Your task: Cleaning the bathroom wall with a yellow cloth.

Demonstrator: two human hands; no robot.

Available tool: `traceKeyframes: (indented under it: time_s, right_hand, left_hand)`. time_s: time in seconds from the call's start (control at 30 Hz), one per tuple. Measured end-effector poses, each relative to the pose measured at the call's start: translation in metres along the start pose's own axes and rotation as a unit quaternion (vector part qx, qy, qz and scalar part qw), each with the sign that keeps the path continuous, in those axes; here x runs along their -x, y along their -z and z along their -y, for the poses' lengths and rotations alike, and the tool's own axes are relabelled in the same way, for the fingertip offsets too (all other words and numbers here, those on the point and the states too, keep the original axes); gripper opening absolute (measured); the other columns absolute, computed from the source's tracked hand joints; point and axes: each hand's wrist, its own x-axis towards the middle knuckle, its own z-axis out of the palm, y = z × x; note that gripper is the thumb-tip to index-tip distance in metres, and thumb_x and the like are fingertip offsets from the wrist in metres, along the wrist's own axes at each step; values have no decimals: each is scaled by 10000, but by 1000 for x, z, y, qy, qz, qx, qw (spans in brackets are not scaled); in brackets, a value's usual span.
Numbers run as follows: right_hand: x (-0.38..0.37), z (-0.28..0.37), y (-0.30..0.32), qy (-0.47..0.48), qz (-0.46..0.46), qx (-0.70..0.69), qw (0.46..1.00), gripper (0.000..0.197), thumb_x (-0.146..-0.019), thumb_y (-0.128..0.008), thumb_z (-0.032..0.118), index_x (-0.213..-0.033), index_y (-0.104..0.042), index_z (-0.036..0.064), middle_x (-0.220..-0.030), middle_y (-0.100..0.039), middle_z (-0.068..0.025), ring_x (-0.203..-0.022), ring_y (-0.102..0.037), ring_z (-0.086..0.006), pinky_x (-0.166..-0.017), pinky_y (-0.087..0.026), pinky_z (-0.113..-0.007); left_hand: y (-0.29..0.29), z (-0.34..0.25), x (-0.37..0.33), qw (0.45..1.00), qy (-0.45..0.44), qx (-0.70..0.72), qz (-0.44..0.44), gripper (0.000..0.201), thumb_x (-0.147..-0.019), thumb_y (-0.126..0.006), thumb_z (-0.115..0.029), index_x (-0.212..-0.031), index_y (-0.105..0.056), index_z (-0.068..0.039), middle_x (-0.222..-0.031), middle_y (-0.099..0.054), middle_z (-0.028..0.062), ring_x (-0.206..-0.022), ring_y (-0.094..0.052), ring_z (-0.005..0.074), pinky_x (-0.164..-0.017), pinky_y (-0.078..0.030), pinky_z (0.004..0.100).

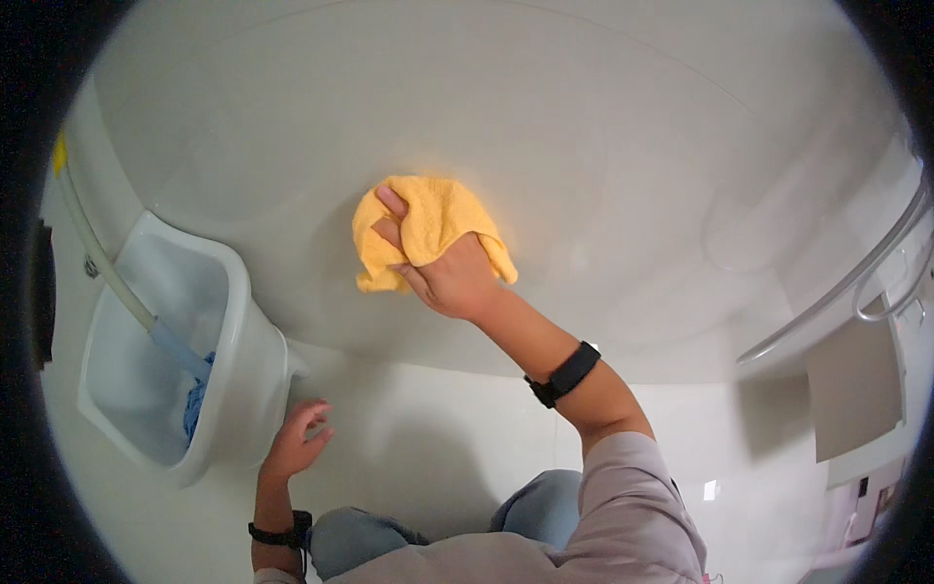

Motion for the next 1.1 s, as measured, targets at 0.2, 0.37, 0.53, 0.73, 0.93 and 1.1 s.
traceKeyframes:
  time_s: [0.2, 0.37, 0.53, 0.73, 0.93, 1.1]
  right_hand:
    - [50, 26, 21, -420, -101, -606, 669, 495, -978, -388, 375, -1364, -371, 67, -1387, -415, -97, -1209, -456, -262, -1008, -377, -398]
    - [84, 26, 28, -303, -149, -875, 348, 457, -961, -425, 372, -1307, -458, 76, -1293, -517, -103, -1151, -524, -265, -971, -440, -434]
    - [81, 34, 26, -372, -191, -843, 339, 503, -952, -444, 373, -1356, -394, 77, -1371, -423, -127, -1224, -456, -286, -1011, -409, -450]
    - [32, 45, 58, -371, -172, -863, 297, 600, -938, -421, 446, -1397, -335, 70, -1446, -321, -162, -1266, -409, -330, -1035, -376, -481]
    - [-20, 48, 92, -446, -143, -852, 234, 637, -929, -396, 499, -1381, -362, 52, -1409, -382, -166, -1256, -425, -329, -1052, -354, -471]
    - [-42, 62, 138, -497, -110, -850, 133, 529, -962, -390, 423, -1334, -428, 49, -1310, -503, -145, -1175, -513, -291, -1008, -411, -430]
  left_hand:
    - [12, -65, -36, 997, -69, 23, 35, 394, -825, -657, -77, -1195, -525, -61, -1277, -473, 118, -1069, -533, 222, -897, -450, 332]
    - [1, -96, -60, 990, -111, 83, 36, 497, -839, -646, -98, -1292, -443, -80, -1336, -419, 112, -1149, -500, 229, -930, -441, 342]
    - [-23, -128, -95, 977, -65, 193, 67, 674, -834, -599, -25, -1416, -270, -110, -1409, -349, 87, -1272, -395, 236, -1021, -368, 382]
    - [-33, -180, -134, 913, -95, 377, 121, 684, -864, -662, -146, -1386, -249, 13, -1323, -420, 123, -1230, -427, 191, -1001, -391, 357]
    - [11, -233, -113, 891, 54, 449, 53, 553, -889, -620, -125, -1344, -339, 16, -1177, -541, 80, -1075, -538, 151, -909, -458, 305]
    - [54, -277, -81, 903, 185, 380, 71, 381, -923, -570, -174, -1246, -475, 5, -1053, -583, 47, -920, -560, 110, -812, -473, 265]
